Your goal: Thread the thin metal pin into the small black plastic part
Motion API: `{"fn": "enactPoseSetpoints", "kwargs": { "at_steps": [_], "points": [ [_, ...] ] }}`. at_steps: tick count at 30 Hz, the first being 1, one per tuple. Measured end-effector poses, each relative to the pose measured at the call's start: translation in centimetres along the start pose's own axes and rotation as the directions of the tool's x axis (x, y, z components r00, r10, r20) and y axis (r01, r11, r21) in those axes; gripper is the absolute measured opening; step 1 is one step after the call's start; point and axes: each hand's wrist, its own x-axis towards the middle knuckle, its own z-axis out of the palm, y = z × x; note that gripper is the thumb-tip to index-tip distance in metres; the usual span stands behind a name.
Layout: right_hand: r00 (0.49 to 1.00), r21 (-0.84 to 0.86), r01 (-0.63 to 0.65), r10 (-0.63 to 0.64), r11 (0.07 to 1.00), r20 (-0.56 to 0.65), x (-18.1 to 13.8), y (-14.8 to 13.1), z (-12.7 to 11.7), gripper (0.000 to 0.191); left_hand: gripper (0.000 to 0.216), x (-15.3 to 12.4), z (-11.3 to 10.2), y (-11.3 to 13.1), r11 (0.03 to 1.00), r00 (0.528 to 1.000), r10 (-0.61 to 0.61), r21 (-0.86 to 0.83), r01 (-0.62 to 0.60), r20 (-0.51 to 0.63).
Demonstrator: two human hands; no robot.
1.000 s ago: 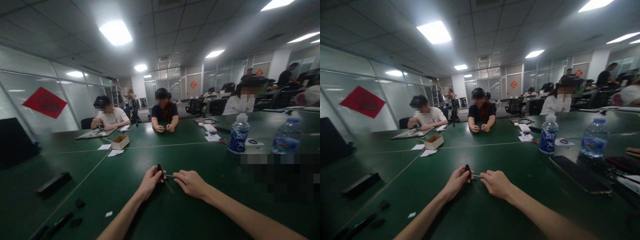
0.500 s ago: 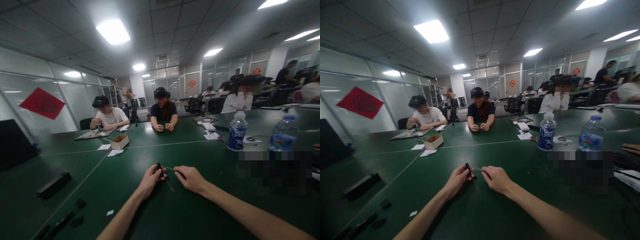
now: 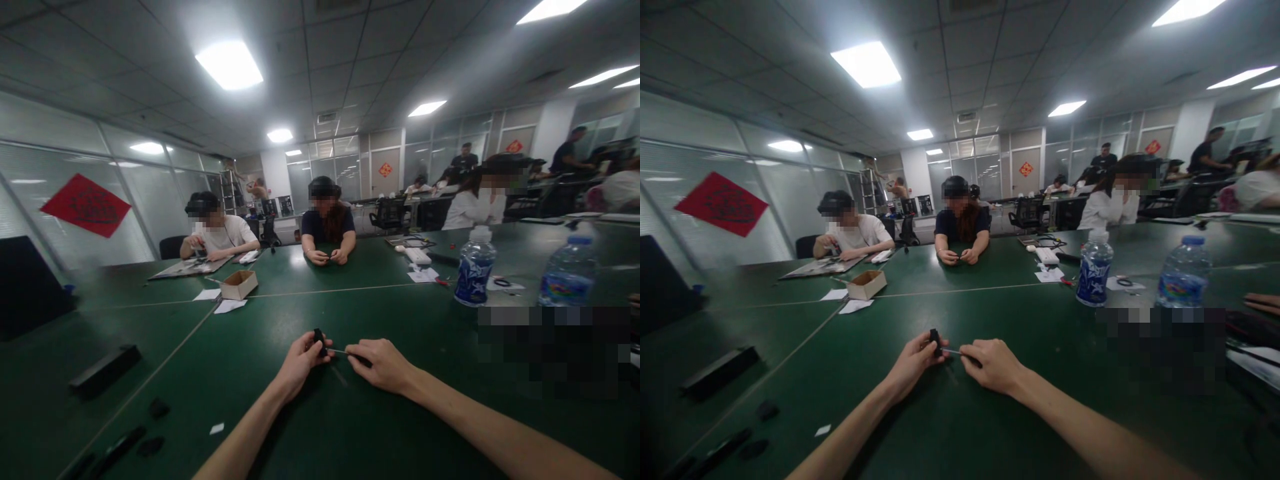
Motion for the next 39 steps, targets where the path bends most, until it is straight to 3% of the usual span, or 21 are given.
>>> {"fn": "enactPoseSetpoints", "kwargs": {
  "at_steps": [7, 22, 29, 39],
  "points": [
    [1.0, -0.01, -0.004, 0.004, 1.0, 0.014, 0.0, -0.3, -0.1, 0.026, 0.029, 0.2, -0.7, -0.6, 1.0, 1.0, -0.007, 0.011, 0.007, 0.007],
    [1.0, -0.057, -0.005, 0.006, 0.998, 0.025, 0.1, -0.4, -0.1, 0.026, 0.039, -0.4, 0.2, 0.6, 0.992, 0.999, 0.029, 0.119, -0.034, 0.045],
    [0.999, -0.128, -0.043, 0.047, 0.991, 0.026, 0.0, -0.5, -0.1, 0.026, 0.039, -0.2, 0.3, 0.4, 0.973, 0.992, 0.102, 0.202, -0.114, 0.072],
    [0.997, -0.095, -0.062, 0.067, 0.993, 0.048, 0.0, -1.0, -0.6, 0.027, 0.039, -0.4, 0.3, 0.6, 0.973, 0.996, 0.069, 0.215, -0.081, 0.061]
  ]
}}
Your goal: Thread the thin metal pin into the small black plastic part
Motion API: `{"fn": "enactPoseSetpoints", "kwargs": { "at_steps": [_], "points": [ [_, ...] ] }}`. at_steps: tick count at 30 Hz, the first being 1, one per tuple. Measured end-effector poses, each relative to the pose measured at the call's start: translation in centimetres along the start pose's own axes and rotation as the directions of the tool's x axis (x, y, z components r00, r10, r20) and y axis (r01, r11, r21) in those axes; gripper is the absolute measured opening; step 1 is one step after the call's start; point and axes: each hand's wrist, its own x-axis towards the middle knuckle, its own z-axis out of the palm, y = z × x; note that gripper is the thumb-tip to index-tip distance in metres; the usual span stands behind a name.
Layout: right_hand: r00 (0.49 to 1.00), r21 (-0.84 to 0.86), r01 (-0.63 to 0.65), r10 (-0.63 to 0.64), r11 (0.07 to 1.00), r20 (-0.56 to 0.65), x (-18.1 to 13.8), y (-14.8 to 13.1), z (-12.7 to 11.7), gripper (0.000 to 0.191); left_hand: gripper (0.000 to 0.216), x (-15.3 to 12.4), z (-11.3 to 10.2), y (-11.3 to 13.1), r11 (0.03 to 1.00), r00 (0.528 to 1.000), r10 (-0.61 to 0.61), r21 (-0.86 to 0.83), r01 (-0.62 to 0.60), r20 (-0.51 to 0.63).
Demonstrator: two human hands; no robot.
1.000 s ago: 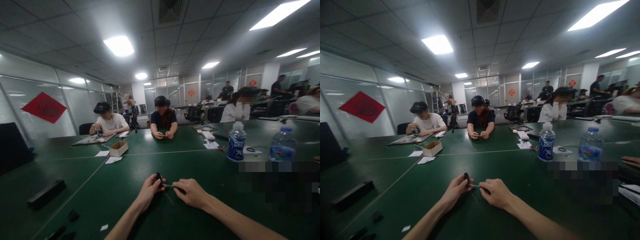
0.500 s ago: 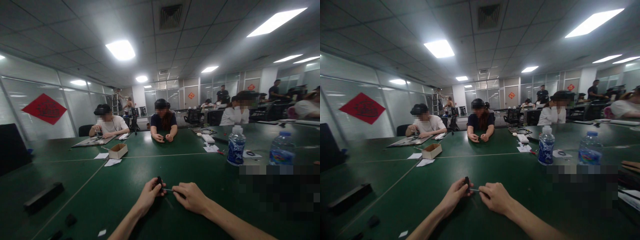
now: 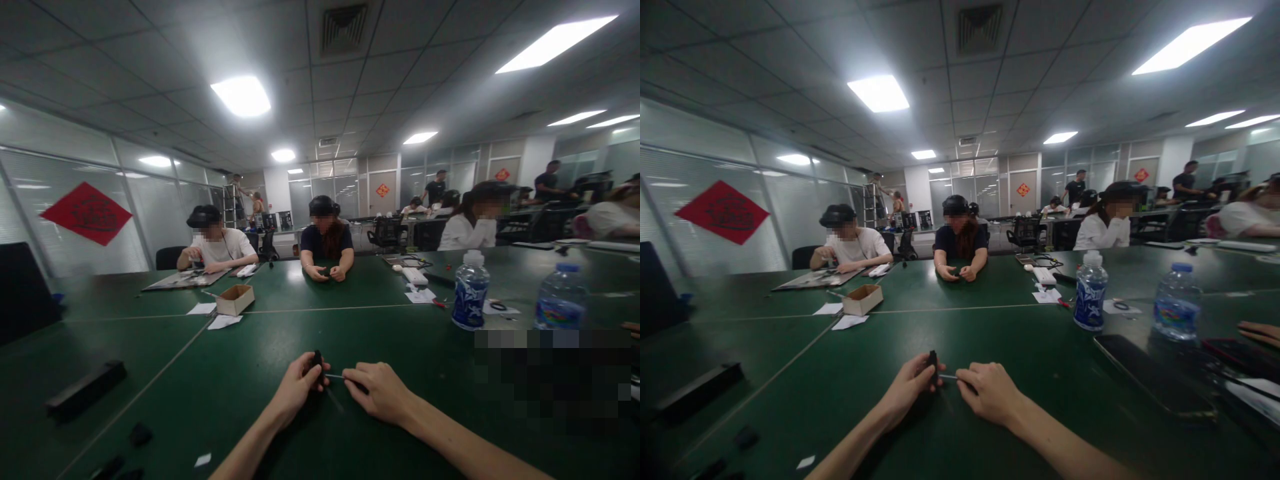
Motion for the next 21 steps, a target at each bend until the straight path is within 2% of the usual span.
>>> {"fn": "enactPoseSetpoints", "kwargs": {
  "at_steps": [8, 13, 21],
  "points": [
    [0.999, -0.011, 0.023, -0.023, 1.0, -0.023, 0.0, 0.3, 0.3, 0.026, 0.033, 0.2, -0.4, -0.7, 1.0, 1.0, 0.008, 0.007, -0.009, 0.021],
    [0.997, 0.037, 0.071, -0.071, 0.997, -0.012, 0.0, 0.6, 0.3, 0.026, 0.036, 0.1, -0.2, -0.3, 0.999, 1.0, -0.015, -0.035, 0.016, 0.027],
    [0.993, 0.017, 0.103, -0.102, 0.995, -0.052, 0.0, 1.0, 0.9, 0.026, 0.039, -0.1, -0.1, -0.2, 0.999, 1.0, 0.001, -0.043, 0.0, 0.016]
  ]
}}
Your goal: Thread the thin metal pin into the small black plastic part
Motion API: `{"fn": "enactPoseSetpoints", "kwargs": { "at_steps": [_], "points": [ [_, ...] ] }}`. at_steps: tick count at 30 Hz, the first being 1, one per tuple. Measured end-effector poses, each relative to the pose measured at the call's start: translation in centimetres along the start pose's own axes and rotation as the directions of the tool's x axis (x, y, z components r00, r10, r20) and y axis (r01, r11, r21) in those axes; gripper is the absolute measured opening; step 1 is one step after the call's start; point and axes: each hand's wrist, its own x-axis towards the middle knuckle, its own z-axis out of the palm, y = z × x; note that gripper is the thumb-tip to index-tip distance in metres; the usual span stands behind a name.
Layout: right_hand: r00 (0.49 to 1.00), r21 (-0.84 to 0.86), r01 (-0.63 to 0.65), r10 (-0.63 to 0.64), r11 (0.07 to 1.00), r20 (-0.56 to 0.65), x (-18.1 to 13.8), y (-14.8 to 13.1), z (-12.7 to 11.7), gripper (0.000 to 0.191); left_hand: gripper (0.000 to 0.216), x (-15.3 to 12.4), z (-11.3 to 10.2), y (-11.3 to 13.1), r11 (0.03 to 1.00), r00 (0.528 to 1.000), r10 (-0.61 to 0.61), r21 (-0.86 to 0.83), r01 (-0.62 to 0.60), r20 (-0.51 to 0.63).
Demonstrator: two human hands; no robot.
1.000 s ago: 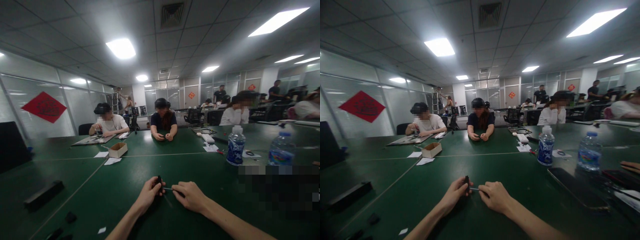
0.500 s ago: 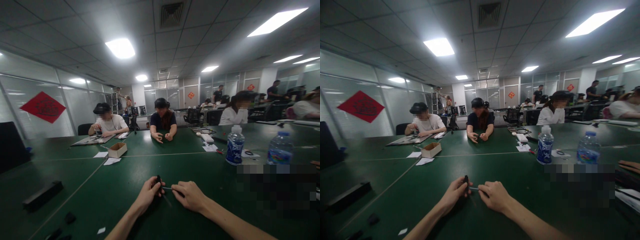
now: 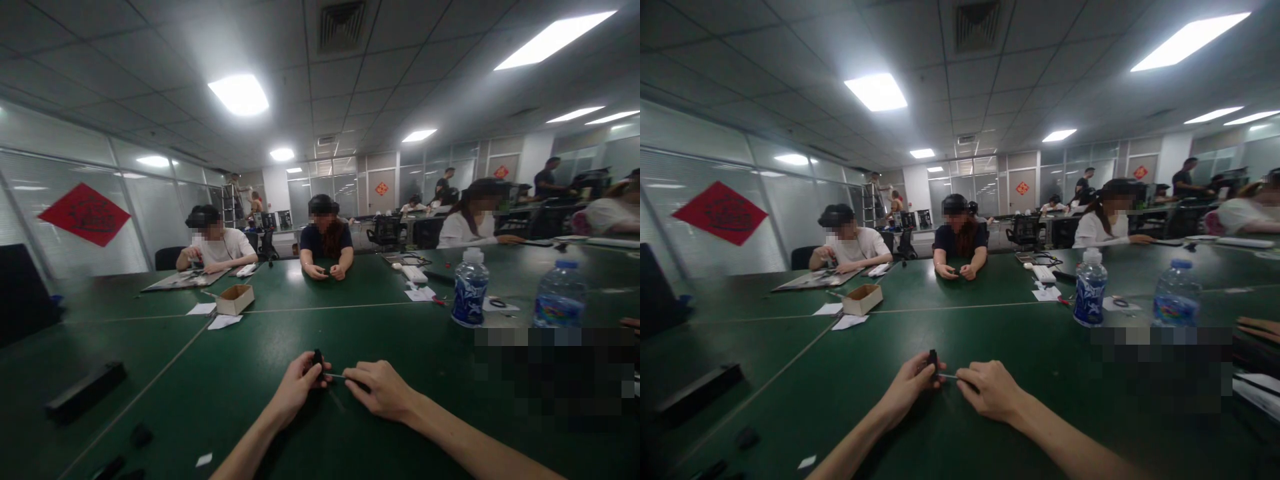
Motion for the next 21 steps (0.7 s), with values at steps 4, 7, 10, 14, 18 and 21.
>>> {"fn": "enactPoseSetpoints", "kwargs": {
  "at_steps": [4, 7, 10, 14, 18, 21],
  "points": [
    [1.0, -0.012, 0.003, -0.003, 1.0, -0.008, 0.04, -0.03, -0.09, 0.026, 0.04, 0.08, -0.14, -0.27, 1.0, 1.0, -0.016, -0.017, 0.015, -0.015],
    [1.0, -0.003, 0.006, -0.006, 1.0, -0.008, 0.01, -0.08, -0.14, 0.026, 0.041, 0.11, -0.16, -0.36, 0.999, 1.0, -0.013, -0.031, 0.012, -0.027],
    [0.999, 0.002, -0.009, 0.009, 1.0, -0.035, -0.09, -0.03, -0.01, 0.027, 0.039, 0.16, -0.15, -0.38, 0.999, 0.999, 0.006, -0.044, -0.008, -0.041],
    [0.997, 0.002, -0.016, 0.016, 1.0, -0.069, -0.24, 0.24, 0.28, 0.029, 0.037, 0.31, -0.29, -0.57, 0.998, 0.998, 0.03, -0.052, -0.033, -0.047],
    [0.999, -0.001, 0.007, -0.007, 1.0, -0.049, -0.3, 0.4, 0.24, 0.028, 0.036, 0.45, -0.46, -0.77, 0.999, 0.999, 0.028, -0.045, -0.029, -0.033],
    [0.999, -0.029, 0.001, -0.002, 1.0, -0.039, -0.26, 0.34, 0.14, 0.028, 0.036, 0.47, -0.36, -0.62, 0.999, 0.999, 0.012, -0.05, -0.013, -0.031]
  ]
}}
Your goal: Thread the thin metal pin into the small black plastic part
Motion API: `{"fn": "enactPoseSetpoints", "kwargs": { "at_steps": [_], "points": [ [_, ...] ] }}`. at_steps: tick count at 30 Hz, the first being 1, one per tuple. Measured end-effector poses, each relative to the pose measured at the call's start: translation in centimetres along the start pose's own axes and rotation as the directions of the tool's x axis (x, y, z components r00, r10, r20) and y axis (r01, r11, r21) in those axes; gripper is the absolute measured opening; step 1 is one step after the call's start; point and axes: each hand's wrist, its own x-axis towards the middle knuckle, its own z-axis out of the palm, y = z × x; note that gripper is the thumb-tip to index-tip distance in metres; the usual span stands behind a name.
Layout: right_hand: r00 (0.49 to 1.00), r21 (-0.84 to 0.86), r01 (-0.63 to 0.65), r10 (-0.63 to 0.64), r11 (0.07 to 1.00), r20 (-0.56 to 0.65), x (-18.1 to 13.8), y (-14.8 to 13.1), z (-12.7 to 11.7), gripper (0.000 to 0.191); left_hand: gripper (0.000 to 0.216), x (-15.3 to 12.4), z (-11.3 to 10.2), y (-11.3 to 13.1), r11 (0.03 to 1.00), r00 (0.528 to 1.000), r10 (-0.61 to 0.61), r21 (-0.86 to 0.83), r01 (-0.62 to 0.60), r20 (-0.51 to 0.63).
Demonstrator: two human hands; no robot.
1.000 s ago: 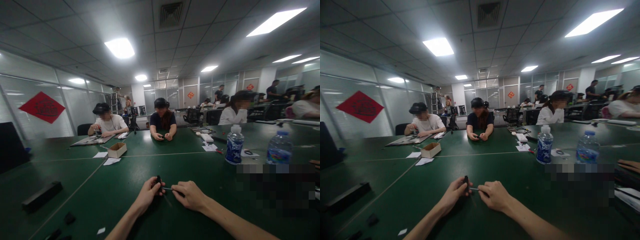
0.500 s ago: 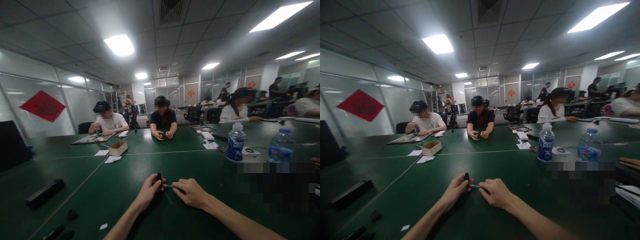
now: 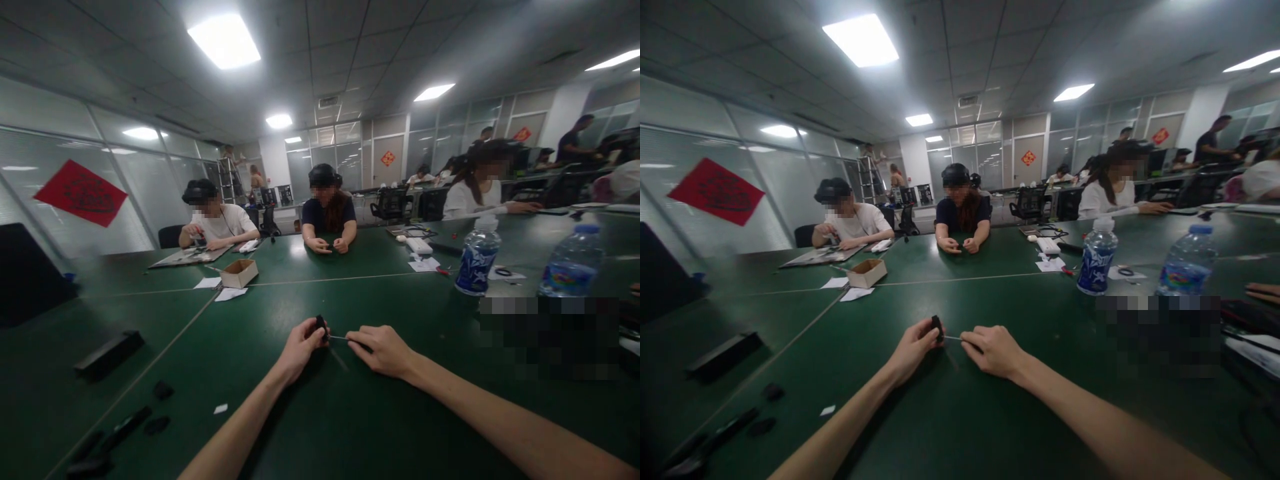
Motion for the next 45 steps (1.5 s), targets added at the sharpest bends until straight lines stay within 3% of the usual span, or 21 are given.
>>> {"fn": "enactPoseSetpoints", "kwargs": {
  "at_steps": [10, 21, 35, 41, 45],
  "points": [
    [0.999, -0.073, -0.037, 0.037, 0.997, 0.005, 0.1, -0.2, 0.0, 0.028, 0.036, 0.0, 0.3, 0.6, 1.0, 1.0, -0.023, 0.021, 0.023, -0.004],
    [1.0, 0.015, -0.009, 0.009, 1.0, 0.027, 0.3, -0.3, -0.6, 0.028, 0.043, 0.1, 0.0, 0.2, 0.997, 0.996, -0.079, 0.002, 0.079, -0.038],
    [0.998, -0.059, -0.012, 0.016, 0.998, 0.06, 0.2, -0.6, -0.4, 0.029, 0.038, 0.1, 0.2, 0.6, 0.998, 0.999, -0.043, 0.037, 0.044, -0.026],
    [0.96, 0.064, -0.263, 0.267, 0.963, -0.085, 0.5, 0.4, 0.2, 0.031, 0.027, -0.4, 1.1, 1.8, 0.972, 0.987, -0.078, 0.231, 0.044, 0.14],
    [0.984, 0.084, -0.164, 0.169, 0.983, -0.059, 0.6, 0.4, 0.1, 0.029, 0.037, 0.0, 0.6, 1.0, 0.996, 0.996, -0.088, 0.033, 0.088, -0.002]
  ]
}}
